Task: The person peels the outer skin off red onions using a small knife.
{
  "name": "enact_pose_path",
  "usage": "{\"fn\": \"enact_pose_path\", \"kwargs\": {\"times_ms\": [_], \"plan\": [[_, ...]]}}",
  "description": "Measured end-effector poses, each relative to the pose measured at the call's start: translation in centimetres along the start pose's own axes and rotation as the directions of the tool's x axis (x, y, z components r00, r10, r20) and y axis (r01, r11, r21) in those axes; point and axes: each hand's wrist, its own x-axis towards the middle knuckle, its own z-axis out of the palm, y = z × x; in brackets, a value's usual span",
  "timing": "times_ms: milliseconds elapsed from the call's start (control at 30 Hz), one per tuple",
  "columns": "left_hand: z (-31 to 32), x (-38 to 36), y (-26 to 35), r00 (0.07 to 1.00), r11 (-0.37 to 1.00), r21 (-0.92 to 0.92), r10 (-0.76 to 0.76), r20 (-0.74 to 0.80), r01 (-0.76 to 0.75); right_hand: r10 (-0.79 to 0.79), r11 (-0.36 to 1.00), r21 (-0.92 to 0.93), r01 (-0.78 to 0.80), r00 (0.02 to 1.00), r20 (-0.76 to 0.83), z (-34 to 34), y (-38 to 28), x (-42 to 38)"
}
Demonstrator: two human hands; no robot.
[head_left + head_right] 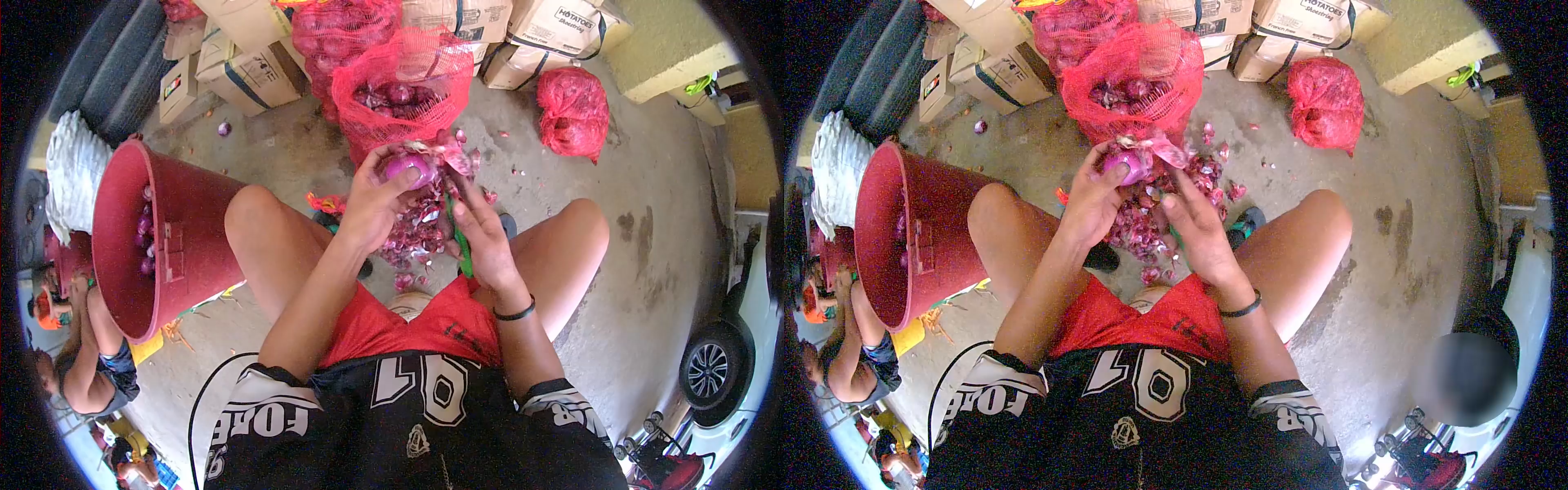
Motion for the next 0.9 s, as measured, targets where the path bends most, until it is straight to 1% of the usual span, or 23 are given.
{"fn": "enact_pose_path", "kwargs": {"times_ms": [33, 100, 167, 267, 300, 367, 400, 467, 567, 600, 667, 733, 800, 833, 900], "plan": [[0.0, 0.0, -0.1, 1.000, 0.999, 0.035, 0.020, -0.013, -0.019, 0.009, 1.000, -0.020, -0.008, 0.999, 0.046, 0.0, 0.2, 0.0], [0.0, 0.0, -0.3, 0.997, 0.993, 0.103, 0.060, -0.039, -0.056, 0.040, 0.999, -0.027, -0.038, 0.996, 0.076, 0.0, 0.2, -0.1], [-0.2, 0.1, -0.6, 0.993, 0.980, 0.169, 0.113, -0.031, -0.106, 0.078, 0.997, 0.001, -0.078, 0.996, 0.051, 0.1, 0.1, -0.2], [-0.2, 0.0, -0.6, 0.987, 0.953, 0.257, 0.162, 0.012, -0.160, -0.029, 0.988, -0.150, 0.019, 0.998, -0.060, 0.8, 0.6, 0.1], [-0.2, -0.1, -0.6, 0.984, 0.943, 0.283, 0.173, 0.033, -0.175, -0.037, 0.984, -0.175, 0.021, 0.995, -0.090, 0.6, 0.7, 0.1], [-0.3, -0.1, -0.4, 0.995, 0.972, 0.212, 0.095, 0.025, -0.098, -0.055, 0.975, -0.223, 0.021, 0.988, -0.146, 0.1, 1.2, 0.4], [-0.4, -0.1, -0.3, 0.998, 0.983, 0.176, 0.056, 0.022, -0.059, -0.062, 0.984, -0.174, 0.033, 0.984, -0.166, -0.1, 1.4, 0.6], [-0.3, -0.3, -0.3, 0.998, 0.998, 0.068, 0.012, 0.068, -0.017, -0.073, 0.995, -0.075, 0.059, 0.976, -0.207, -0.8, 1.5, 0.9], [-0.4, -0.2, -0.3, 0.993, 0.997, -0.041, -0.063, 0.097, 0.067, -0.018, 1.000, -0.016, 0.015, 0.977, -0.212, -1.1, 0.7, 1.0], [-0.4, -0.2, -0.3, 0.991, 0.993, -0.068, -0.090, 0.101, 0.097, -0.003, 1.000, -0.016, 0.000, 0.982, -0.191, -1.5, 0.3, 1.0], [-0.4, -0.2, -0.3, 0.990, 0.992, -0.084, -0.079, 0.120, 0.089, 0.025, 0.999, -0.018, -0.028, 0.989, -0.146, -2.2, -0.3, 1.2], [-0.5, -0.2, -0.2, 0.989, 0.989, -0.112, -0.078, 0.122, 0.092, -0.056, 0.989, -0.144, 0.019, 0.965, -0.256, -2.5, 1.1, 2.0], [-0.9, -0.1, -0.1, 0.990, 0.982, -0.154, -0.089, 0.107, 0.105, -0.094, 0.980, -0.197, 0.033, 0.946, -0.312, -2.7, 1.4, 2.1], [-1.1, 0.0, 0.0, 0.992, 0.983, -0.150, -0.097, 0.084, 0.109, -0.088, 0.982, -0.184, 0.030, 0.945, -0.316, -2.9, 1.0, 1.9], [-1.3, 0.3, 0.2, 0.993, 0.983, -0.141, -0.110, 0.036, 0.114, -0.081, 0.980, -0.197, 0.028, 0.959, -0.270, -2.6, 0.2, 1.8]]}}
